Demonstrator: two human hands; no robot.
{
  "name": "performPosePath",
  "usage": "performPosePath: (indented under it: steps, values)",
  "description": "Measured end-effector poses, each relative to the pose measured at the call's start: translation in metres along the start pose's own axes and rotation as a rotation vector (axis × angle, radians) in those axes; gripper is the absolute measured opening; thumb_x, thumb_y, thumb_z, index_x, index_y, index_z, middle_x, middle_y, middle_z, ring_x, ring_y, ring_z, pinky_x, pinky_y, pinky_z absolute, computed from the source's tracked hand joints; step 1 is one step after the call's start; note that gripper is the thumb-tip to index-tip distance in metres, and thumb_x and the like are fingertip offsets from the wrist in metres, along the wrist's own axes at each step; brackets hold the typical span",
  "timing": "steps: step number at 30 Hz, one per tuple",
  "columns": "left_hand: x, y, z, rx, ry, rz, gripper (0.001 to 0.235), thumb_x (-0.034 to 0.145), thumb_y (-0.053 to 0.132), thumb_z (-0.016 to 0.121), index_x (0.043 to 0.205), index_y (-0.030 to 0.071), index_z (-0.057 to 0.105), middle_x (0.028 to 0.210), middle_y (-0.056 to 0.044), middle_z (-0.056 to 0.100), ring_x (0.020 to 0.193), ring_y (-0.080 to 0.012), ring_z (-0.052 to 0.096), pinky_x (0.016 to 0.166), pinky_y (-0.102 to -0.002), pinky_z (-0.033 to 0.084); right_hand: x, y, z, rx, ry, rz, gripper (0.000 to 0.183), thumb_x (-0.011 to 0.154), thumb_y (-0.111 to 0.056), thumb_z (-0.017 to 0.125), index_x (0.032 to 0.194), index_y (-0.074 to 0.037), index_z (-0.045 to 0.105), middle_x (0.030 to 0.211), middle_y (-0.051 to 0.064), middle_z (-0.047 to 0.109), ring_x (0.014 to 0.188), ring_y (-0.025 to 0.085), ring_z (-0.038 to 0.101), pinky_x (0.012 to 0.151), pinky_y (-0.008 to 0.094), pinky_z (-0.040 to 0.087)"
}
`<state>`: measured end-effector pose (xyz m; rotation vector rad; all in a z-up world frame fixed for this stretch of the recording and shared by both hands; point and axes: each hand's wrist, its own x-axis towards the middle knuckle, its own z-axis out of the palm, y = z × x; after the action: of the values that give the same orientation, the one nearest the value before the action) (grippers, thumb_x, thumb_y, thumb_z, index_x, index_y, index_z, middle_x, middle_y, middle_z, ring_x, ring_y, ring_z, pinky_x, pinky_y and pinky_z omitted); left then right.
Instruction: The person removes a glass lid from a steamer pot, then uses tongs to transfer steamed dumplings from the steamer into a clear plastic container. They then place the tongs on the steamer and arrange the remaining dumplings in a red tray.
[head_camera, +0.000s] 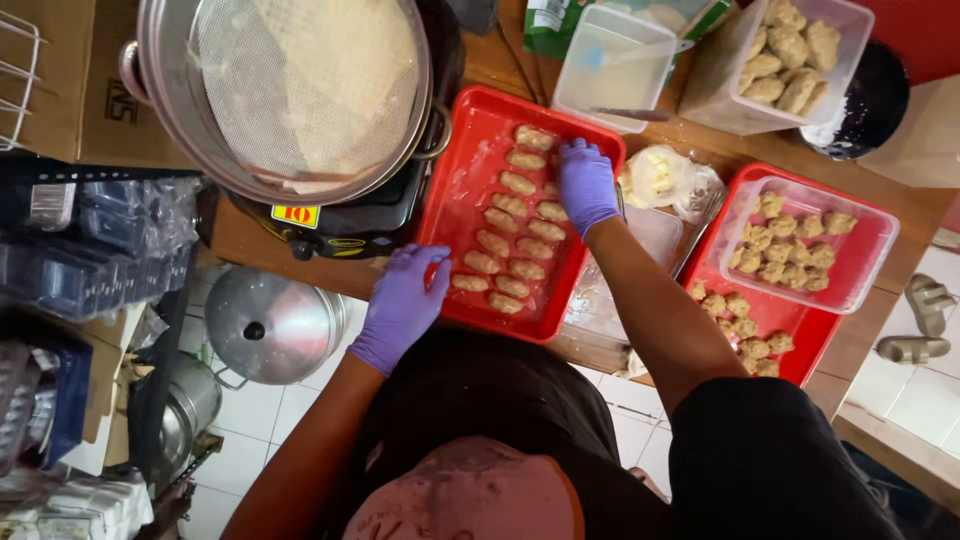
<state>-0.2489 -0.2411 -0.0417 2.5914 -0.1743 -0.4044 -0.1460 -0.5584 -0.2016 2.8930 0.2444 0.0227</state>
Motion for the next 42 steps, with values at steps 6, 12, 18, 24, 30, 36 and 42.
performPosePath:
  steps: [6,12,18,24,30,36,42]
  values:
    - [0.004,0.014,-0.008,0.047,-0.071,-0.040,0.024,0.093,0.044,0.055,0.110,0.031,0.065,0.104,-0.004,0.063,0.100,-0.0282,0.065,0.076,-0.046,0.059,0.000,-0.003,-0.035,0.196,-0.115,0.059,0.011,0.089,-0.017,0.063,0.100,-0.012,0.064,0.099,0.009,0.059,0.090,0.029,0.064,0.059,0.040,0.061]
    - [0.002,0.016,-0.014,0.029,-0.056,0.033,0.022,0.094,0.040,0.055,0.110,0.029,0.066,0.101,-0.006,0.066,0.102,-0.0295,0.065,0.080,-0.046,0.058,-0.002,0.000,-0.032,0.182,-0.097,0.068,0.022,0.090,-0.002,0.054,0.106,-0.015,0.063,0.095,0.006,0.057,0.088,0.027,0.065,0.058,0.038,0.061]
    - [-0.004,0.023,-0.019,0.038,-0.039,0.042,0.020,0.093,0.038,0.057,0.107,0.027,0.066,0.100,-0.007,0.067,0.099,-0.0303,0.066,0.076,-0.046,0.058,0.003,0.001,-0.020,0.233,-0.065,0.117,0.024,0.089,0.001,0.053,0.107,-0.012,0.062,0.097,0.007,0.058,0.090,0.027,0.065,0.061,0.036,0.062]
    - [-0.011,0.027,-0.014,0.093,-0.038,0.009,0.022,0.093,0.040,0.056,0.111,0.032,0.065,0.103,-0.007,0.066,0.094,-0.0312,0.068,0.074,-0.047,0.059,0.001,-0.003,-0.026,0.318,-0.035,0.175,0.020,0.088,-0.005,0.054,0.105,-0.015,0.061,0.099,0.008,0.057,0.091,0.028,0.063,0.059,0.039,0.062]
    - [-0.009,0.033,-0.012,0.053,-0.081,0.025,0.022,0.094,0.041,0.055,0.110,0.030,0.065,0.101,-0.009,0.067,0.094,-0.0354,0.068,0.075,-0.050,0.058,0.004,-0.011,-0.012,0.155,-0.023,0.124,0.014,0.090,-0.010,0.054,0.095,-0.020,0.063,0.094,0.002,0.057,0.090,0.023,0.063,0.059,0.032,0.060]
    - [-0.007,0.041,-0.019,0.015,0.000,0.144,0.016,0.092,0.033,0.060,0.104,0.024,0.067,0.094,-0.010,0.068,0.094,-0.0330,0.068,0.076,-0.045,0.057,-0.008,0.003,-0.090,0.486,0.024,0.241,0.043,0.087,-0.029,0.070,0.123,-0.007,0.062,0.101,0.016,0.064,0.094,0.035,0.066,0.072,0.044,0.059]
    - [-0.002,0.024,-0.001,-0.008,-0.016,0.100,0.016,0.093,0.035,0.060,0.104,0.025,0.068,0.092,-0.006,0.069,0.093,-0.0275,0.068,0.078,-0.041,0.056,-0.110,0.022,-0.149,0.722,0.183,0.638,0.033,0.088,-0.021,0.072,0.118,-0.010,0.067,0.106,0.016,0.060,0.102,0.037,0.062,0.086,0.043,0.052]
